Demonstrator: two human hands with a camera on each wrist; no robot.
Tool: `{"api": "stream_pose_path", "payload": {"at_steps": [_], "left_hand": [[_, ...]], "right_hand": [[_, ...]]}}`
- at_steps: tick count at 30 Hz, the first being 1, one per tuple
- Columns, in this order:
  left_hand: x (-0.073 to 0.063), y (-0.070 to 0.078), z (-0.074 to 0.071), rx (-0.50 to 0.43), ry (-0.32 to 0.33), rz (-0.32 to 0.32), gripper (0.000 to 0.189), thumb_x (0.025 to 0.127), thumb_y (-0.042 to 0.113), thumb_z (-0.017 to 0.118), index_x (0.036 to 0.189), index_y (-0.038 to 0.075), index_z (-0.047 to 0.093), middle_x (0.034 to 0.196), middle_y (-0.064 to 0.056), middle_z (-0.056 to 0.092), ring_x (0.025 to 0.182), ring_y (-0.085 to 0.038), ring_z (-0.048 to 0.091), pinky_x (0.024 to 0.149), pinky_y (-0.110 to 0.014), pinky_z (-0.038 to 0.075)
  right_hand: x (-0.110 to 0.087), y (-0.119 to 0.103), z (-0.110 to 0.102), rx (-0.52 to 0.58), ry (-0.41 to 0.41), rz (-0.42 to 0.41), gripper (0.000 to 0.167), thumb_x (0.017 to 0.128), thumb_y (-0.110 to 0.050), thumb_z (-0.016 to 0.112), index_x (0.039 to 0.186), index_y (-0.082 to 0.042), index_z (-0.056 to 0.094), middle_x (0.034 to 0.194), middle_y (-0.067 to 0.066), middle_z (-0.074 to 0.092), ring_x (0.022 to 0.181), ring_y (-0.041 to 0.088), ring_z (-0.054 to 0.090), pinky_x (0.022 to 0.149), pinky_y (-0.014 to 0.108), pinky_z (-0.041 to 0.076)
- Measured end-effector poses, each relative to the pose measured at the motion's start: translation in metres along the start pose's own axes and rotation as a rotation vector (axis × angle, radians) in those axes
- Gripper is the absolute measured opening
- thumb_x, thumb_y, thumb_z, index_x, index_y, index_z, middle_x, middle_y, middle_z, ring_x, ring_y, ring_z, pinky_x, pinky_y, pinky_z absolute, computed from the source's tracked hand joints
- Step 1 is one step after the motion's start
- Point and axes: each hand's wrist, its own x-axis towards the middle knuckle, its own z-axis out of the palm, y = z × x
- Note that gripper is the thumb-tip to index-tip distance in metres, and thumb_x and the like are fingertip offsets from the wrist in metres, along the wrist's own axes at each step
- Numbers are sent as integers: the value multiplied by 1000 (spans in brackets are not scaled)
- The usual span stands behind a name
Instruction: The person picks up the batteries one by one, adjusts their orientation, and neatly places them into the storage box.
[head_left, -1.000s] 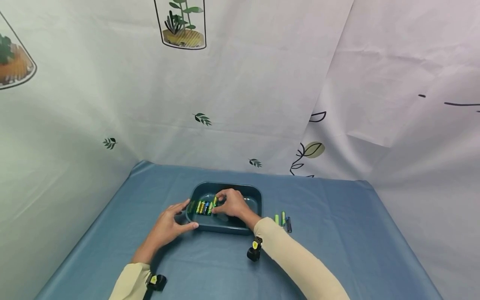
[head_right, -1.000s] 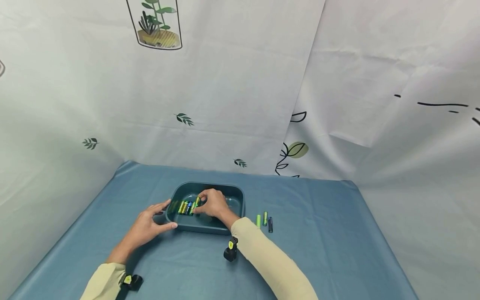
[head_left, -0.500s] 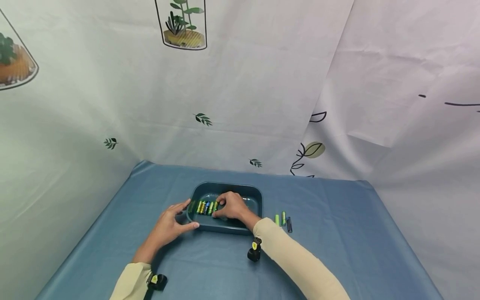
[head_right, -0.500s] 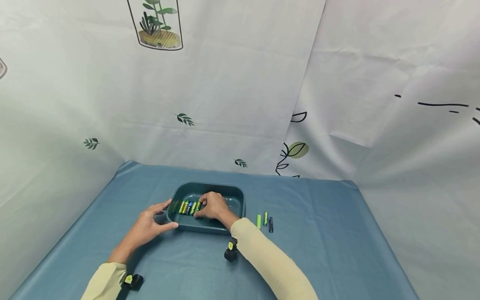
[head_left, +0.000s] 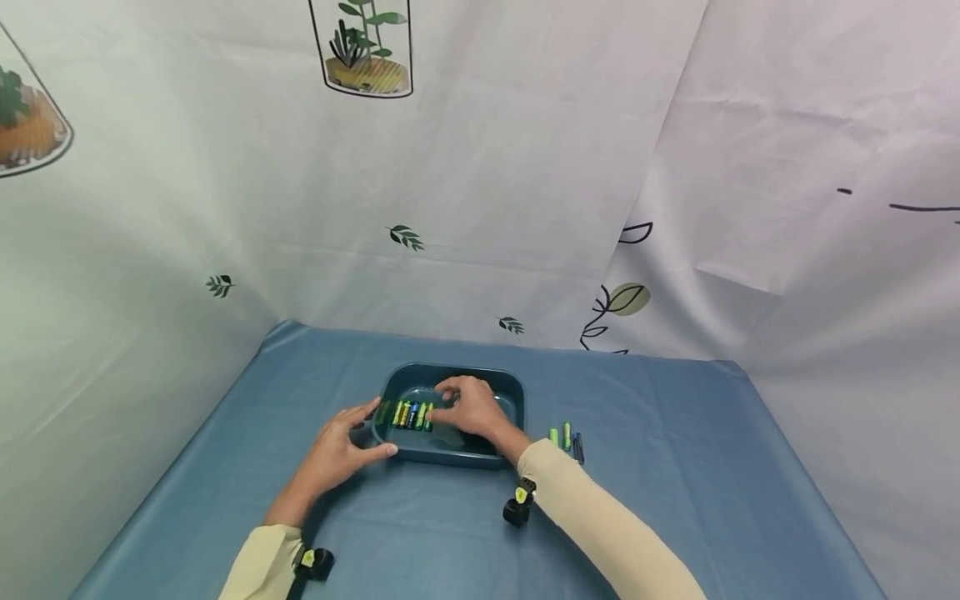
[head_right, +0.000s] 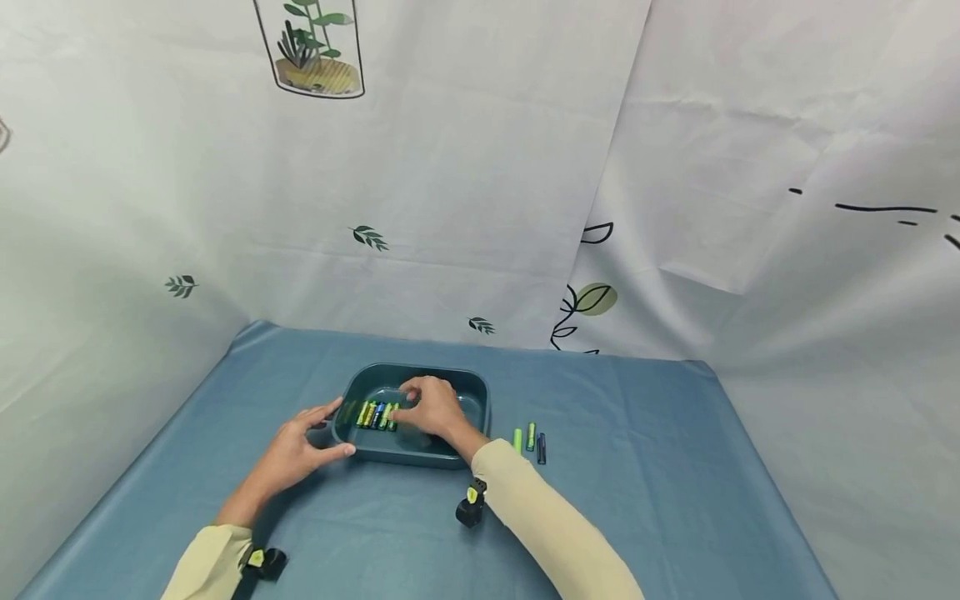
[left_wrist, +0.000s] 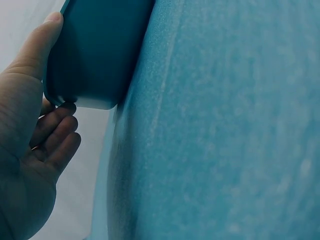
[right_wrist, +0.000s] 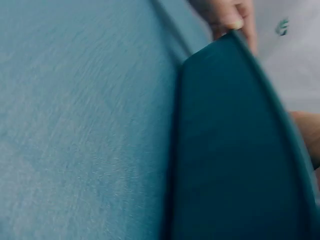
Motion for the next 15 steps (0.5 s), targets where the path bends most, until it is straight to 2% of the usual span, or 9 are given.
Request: {"api": "stream_pose_path", "payload": {"at_steps": [6,10,15], "left_hand": [[0,-1,0,2,1,-1,95,78,49,87,153,5,47,149,-27,50,121,-44,59,93,-61,52],[-1,-1,1,2,6,11,94,78,46,88,153,5,48,148,-27,51,120,-44,59,91,-60,53],[-1,-1,0,2,6,14,94,78,45,88,153,5,48,148,-27,51,120,-44,59,91,-60,53]], "right_hand": [[-19,2,-24,105,110,-99,48,91,-33,81,131,-9,70,112,8,70,88,13,62,74,30,53],[-36,11,-43,165,193,-147,48,90,-30,82,132,-10,70,111,10,69,90,16,62,75,30,53],[-63,29,-71,131,292,-177,48,88,-28,84,130,-10,71,109,10,69,89,19,62,74,32,53]]}}
